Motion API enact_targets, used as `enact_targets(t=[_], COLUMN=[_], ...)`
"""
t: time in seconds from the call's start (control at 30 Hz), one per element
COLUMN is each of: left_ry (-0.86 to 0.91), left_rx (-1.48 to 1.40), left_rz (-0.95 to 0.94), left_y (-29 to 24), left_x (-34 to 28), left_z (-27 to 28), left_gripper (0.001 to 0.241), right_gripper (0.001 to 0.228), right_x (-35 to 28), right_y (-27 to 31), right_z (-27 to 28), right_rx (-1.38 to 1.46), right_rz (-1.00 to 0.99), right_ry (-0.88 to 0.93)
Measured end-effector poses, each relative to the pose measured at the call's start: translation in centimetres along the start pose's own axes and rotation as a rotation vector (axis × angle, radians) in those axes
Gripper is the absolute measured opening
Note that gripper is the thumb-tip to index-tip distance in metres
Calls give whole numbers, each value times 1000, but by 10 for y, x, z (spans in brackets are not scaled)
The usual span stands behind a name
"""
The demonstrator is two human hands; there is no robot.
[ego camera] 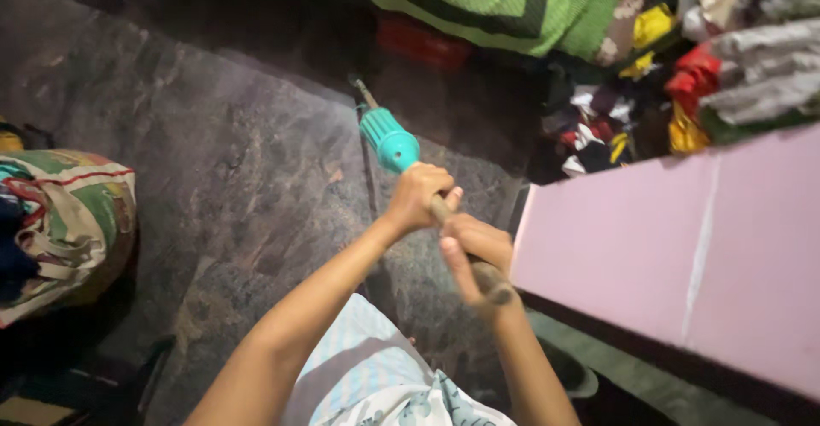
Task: The person mops the tiled floor using a turquoise mop with a wooden handle. They move the mop back and forth across the floor, cleaning around furniture and a laundry bag.
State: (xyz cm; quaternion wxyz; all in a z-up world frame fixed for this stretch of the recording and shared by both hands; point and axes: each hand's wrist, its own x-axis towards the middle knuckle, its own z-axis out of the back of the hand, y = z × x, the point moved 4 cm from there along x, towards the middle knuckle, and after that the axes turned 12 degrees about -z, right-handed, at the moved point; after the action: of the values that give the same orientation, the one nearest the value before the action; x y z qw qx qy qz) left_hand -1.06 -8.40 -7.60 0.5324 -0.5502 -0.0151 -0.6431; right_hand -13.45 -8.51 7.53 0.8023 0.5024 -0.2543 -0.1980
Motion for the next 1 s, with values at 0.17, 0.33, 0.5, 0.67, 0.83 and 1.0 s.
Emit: enact_targets(t=[0.17,0.33,0.5,0.67,0.83,1.0], left_ry=[57,255,554,564,552,489], left_rx=[-79,-264,-374,-411,-402,-432], left_rz=[-49,-68,-18,-49,-94,-128], left_y=[-128,-253,-334,-357,-354,-329], left_x=[-9,-22,-37,-44,-43,-32], left_z=[-57,-116,-164,-183,-193,-189], left_gripper=[30,41,47,41,37,34], right_gripper=[19,28,38,35,32,33], right_x=[-121,-230,-308,-339,-345,-323], right_y=[46,89,115,95,76,69], right_z=[68,128,160,176,186,183], right_rx=[139,257,328,358,417,413], right_rz=[-279,-213,-88,44,152,187], right_ry=[-217,-390,-564,-656,-654,-688])
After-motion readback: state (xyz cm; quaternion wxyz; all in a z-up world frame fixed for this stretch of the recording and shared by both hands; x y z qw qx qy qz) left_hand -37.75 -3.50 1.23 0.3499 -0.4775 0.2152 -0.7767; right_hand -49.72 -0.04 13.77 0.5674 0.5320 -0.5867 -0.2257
